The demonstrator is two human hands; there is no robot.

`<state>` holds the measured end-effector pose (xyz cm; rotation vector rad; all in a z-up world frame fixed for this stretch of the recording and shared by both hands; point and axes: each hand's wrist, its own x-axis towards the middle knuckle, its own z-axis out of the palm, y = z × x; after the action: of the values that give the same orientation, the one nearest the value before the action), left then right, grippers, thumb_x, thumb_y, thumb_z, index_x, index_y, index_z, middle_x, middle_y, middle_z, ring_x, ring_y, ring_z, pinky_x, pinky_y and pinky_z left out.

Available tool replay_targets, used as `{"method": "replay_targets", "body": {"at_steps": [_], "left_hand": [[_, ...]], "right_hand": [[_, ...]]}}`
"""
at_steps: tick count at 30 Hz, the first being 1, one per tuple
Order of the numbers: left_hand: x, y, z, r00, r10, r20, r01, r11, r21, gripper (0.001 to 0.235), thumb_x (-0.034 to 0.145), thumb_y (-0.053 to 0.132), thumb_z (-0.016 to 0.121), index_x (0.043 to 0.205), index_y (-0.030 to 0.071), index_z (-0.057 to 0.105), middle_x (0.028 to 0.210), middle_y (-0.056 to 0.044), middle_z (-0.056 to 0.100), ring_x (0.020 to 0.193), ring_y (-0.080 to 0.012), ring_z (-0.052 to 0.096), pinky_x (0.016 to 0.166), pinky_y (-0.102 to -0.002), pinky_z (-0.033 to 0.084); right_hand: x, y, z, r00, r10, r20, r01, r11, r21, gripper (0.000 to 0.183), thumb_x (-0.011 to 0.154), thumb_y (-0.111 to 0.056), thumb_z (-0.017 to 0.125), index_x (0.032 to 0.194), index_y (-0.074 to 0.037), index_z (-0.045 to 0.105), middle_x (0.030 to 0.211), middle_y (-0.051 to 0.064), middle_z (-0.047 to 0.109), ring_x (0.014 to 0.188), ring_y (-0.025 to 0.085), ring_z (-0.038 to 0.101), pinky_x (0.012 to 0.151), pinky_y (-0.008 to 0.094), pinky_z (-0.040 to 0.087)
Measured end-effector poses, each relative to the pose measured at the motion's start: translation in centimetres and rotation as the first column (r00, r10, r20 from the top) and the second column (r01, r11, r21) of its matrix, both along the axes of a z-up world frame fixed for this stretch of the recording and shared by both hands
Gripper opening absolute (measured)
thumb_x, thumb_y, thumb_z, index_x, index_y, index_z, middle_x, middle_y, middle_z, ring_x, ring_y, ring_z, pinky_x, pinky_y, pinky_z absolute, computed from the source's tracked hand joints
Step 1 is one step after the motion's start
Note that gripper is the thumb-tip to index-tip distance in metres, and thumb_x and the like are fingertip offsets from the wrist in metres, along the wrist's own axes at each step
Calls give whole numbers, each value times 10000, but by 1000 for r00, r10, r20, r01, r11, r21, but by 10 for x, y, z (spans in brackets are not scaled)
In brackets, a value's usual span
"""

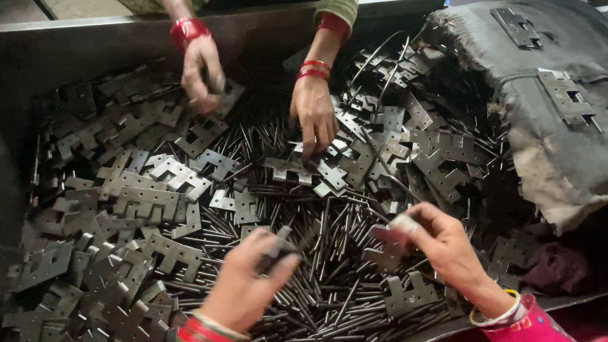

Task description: The person sorts through a metal bin containing metal hinge plates and pins by hand, picking up the plates and moving them within the bin while others also work in the same bin.

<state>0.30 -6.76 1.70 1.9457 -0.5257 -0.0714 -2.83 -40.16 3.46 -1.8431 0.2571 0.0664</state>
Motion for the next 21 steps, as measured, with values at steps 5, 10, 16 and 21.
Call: {"method": "replay_targets", "body": {"at_steps": [5, 10, 16, 21], "left_hand": [[0, 18, 21, 623, -344, -703, -261, 756, -601, 308, 869, 228, 640, 1061, 6, 735, 933, -106, 782, 819, -199, 757, 731, -346, 627], [-10, -9, 21, 426, -341, -838, -493, 689, -531, 350, 828, 300, 673, 1132, 137, 617, 992, -111, 775, 901, -264, 785, 784, -438, 657], [-26, -27, 11, 182, -366, -913, -562, 723, -402, 724, 893, 721, 414, 1156, 103, 683, 952, -88, 756, 844, -234, 734, 719, -392, 610], [-24, -22, 4, 289, -494, -820, -558, 609, -564, 719, 919, 715, 415, 1141, 85, 681, 921, -95, 745, 787, -228, 711, 688, -404, 606]], "right_hand": [[1, 30, 13, 995, -90, -37, 94, 989, 114, 246, 981, -261, 665, 1029, -21, 686, 719, 6, 674, 602, 54, 572, 511, 233, 449], [12, 82, 37, 998, -17, -66, 20, 998, 56, 247, 901, -260, 718, 985, -29, 698, 675, 52, 703, 539, 93, 615, 445, 269, 443], [11, 142, 57, 960, 280, 10, -258, 896, -363, 410, 894, -310, 750, 1181, -22, 699, 694, 83, 772, 562, 94, 717, 519, 247, 551], [1, 140, 65, 962, 218, -165, -227, 973, -38, 644, 845, -295, 726, 1430, -76, 569, 742, 77, 786, 547, 112, 714, 480, 280, 588]]}}
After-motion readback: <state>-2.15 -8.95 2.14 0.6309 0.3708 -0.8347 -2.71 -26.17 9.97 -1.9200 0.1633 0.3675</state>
